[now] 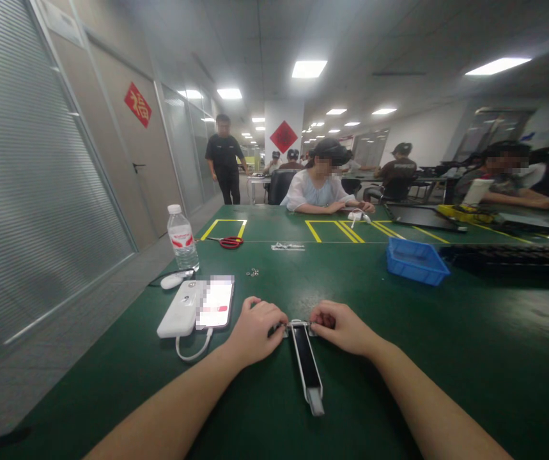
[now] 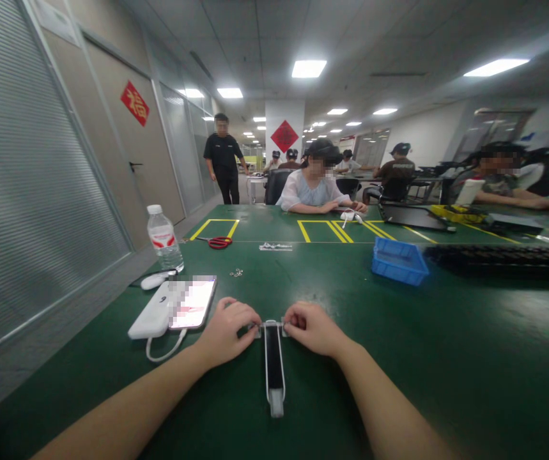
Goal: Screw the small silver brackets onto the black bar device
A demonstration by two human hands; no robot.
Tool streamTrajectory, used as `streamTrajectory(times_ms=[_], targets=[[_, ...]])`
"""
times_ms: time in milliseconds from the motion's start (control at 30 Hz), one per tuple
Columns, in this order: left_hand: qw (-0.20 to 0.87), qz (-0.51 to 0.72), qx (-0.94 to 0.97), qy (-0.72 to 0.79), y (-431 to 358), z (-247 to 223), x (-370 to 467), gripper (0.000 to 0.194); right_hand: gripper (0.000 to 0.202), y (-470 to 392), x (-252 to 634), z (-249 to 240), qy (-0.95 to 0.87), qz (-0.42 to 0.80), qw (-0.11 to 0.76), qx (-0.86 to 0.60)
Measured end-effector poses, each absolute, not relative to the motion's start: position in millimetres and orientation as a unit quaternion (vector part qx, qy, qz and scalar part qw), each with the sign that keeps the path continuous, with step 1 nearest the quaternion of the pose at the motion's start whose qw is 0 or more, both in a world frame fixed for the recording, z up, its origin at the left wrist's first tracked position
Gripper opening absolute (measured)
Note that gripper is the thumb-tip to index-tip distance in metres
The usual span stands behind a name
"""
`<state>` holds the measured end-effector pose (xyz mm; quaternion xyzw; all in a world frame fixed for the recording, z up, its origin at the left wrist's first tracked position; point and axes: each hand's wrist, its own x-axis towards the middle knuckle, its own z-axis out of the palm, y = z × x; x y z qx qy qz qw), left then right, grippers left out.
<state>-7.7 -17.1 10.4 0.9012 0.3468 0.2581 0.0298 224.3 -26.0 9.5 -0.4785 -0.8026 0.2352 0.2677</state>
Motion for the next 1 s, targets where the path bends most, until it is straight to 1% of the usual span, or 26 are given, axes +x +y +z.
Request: streamTrajectory(times_ms=[300,1000], targets=[[0.039,0.257,0.904,0.340,-15.4,9.3,-7.5,0.012,0.008,-26.5,224.1,10.8,-0.807,0.237,0.253,-0.477],[0.039,0.248,0.907,0.340,-15.7,10.7,-7.8,0.014,0.007,-26.4,223.6,10.3,-0.800,0.248,0.248,-0.487]])
